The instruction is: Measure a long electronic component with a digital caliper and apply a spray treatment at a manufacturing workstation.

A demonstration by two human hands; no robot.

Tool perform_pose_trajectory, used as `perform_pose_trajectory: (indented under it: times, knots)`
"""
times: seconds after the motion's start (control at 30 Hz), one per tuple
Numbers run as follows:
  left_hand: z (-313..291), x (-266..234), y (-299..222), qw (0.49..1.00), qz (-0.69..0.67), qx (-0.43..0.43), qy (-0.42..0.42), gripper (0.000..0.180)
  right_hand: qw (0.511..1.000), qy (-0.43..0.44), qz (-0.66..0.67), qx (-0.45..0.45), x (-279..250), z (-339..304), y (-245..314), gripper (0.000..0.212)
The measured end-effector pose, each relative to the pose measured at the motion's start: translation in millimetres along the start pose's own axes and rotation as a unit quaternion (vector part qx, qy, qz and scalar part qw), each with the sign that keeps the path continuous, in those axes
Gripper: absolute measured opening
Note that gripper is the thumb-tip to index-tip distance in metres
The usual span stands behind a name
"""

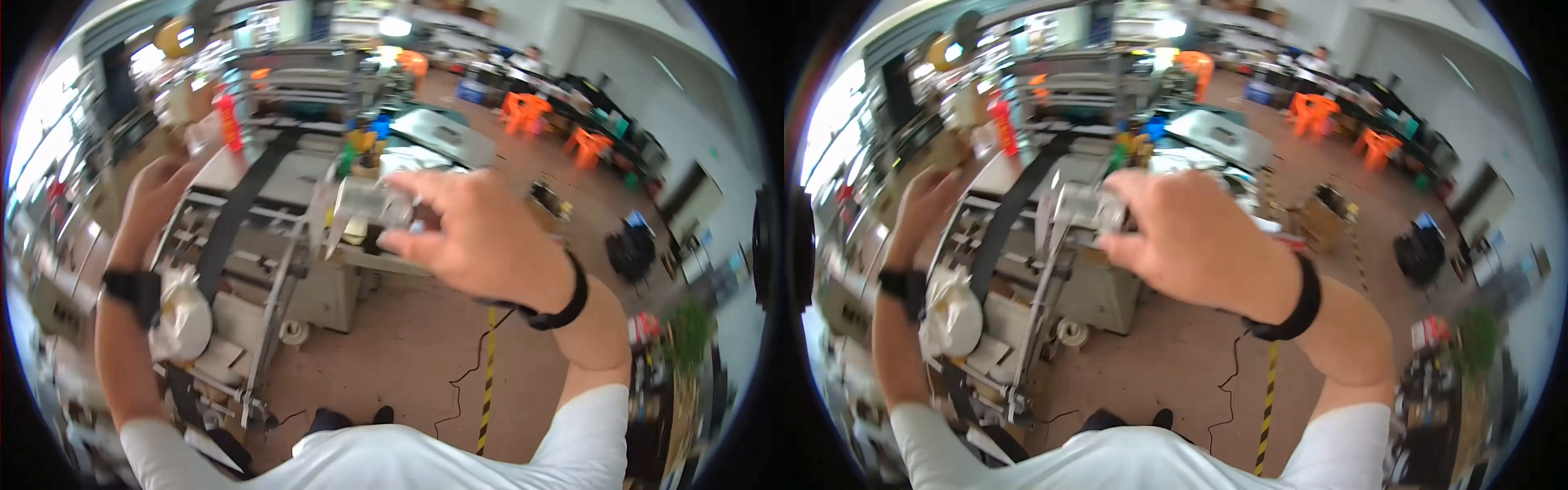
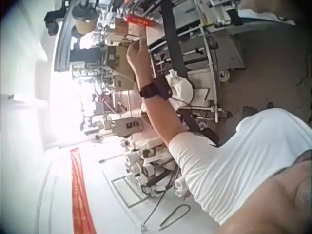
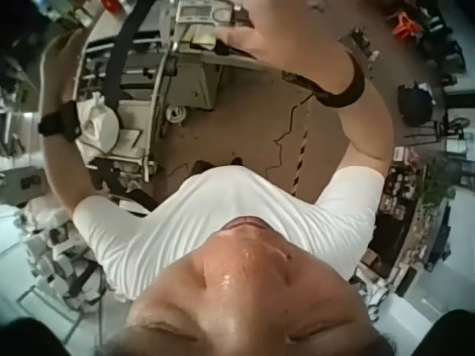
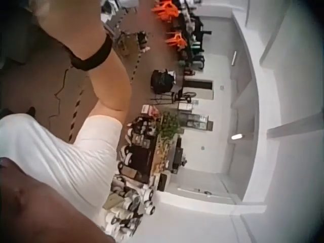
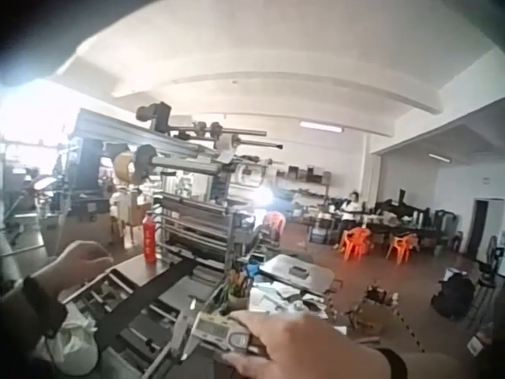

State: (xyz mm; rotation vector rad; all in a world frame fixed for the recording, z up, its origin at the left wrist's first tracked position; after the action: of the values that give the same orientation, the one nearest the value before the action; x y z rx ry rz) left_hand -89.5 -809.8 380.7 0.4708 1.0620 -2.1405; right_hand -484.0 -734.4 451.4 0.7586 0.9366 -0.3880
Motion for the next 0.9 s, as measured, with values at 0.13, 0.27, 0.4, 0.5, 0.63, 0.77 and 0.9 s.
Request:
perform_pose_trajectory:
  times: [0.13, 0.27, 0.4, 0.5, 0.63, 0.77, 0.9]
  knots:
    - [20, 28, 47, 0.992, 0.066, -0.103, 0.004, 0.040, 0.998, -0.039, -0.044, -0.008, -4, 75, -1, 0.044]
    - [0, 79, 105, 0.967, 0.182, -0.141, 0.112, 0.045, 0.993, -0.051, -0.091, -0.051, 25, 148, -7, 0.043]
    - [-28, 121, 181, 0.938, 0.221, -0.185, 0.191, 0.051, 0.982, -0.018, -0.172, -0.071, 78, 215, -5, 0.044]
    - [-38, 141, 210, 0.941, 0.190, -0.218, 0.174, 0.051, 0.971, 0.018, -0.212, -0.110, 130, 254, -11, 0.046]
    - [-34, 144, 234, 0.948, 0.132, -0.258, 0.129, 0.049, 0.964, 0.042, -0.223, -0.139, 215, 297, -19, 0.044]
    - [-35, 141, 235, 0.954, 0.087, -0.268, 0.099, 0.046, 0.956, 0.074, -0.243, -0.147, 288, 329, -26, 0.036]
    - [-41, 142, 238, 0.957, 0.084, -0.267, 0.081, 0.043, 0.934, 0.081, -0.289, -0.191, 335, 345, -25, 0.023]
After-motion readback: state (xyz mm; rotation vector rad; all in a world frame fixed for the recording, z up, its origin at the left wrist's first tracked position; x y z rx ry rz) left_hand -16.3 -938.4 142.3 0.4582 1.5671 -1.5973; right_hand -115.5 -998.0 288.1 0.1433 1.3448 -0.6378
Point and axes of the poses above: each hand's wrist, its own z-axis towards the middle knuckle, its own x-axis out of the palm, y = z × x, the point moved 7 cm from there along z, towards the middle knuckle, and after that the axes turned 13 degrees about x, right-handed, at the moved point
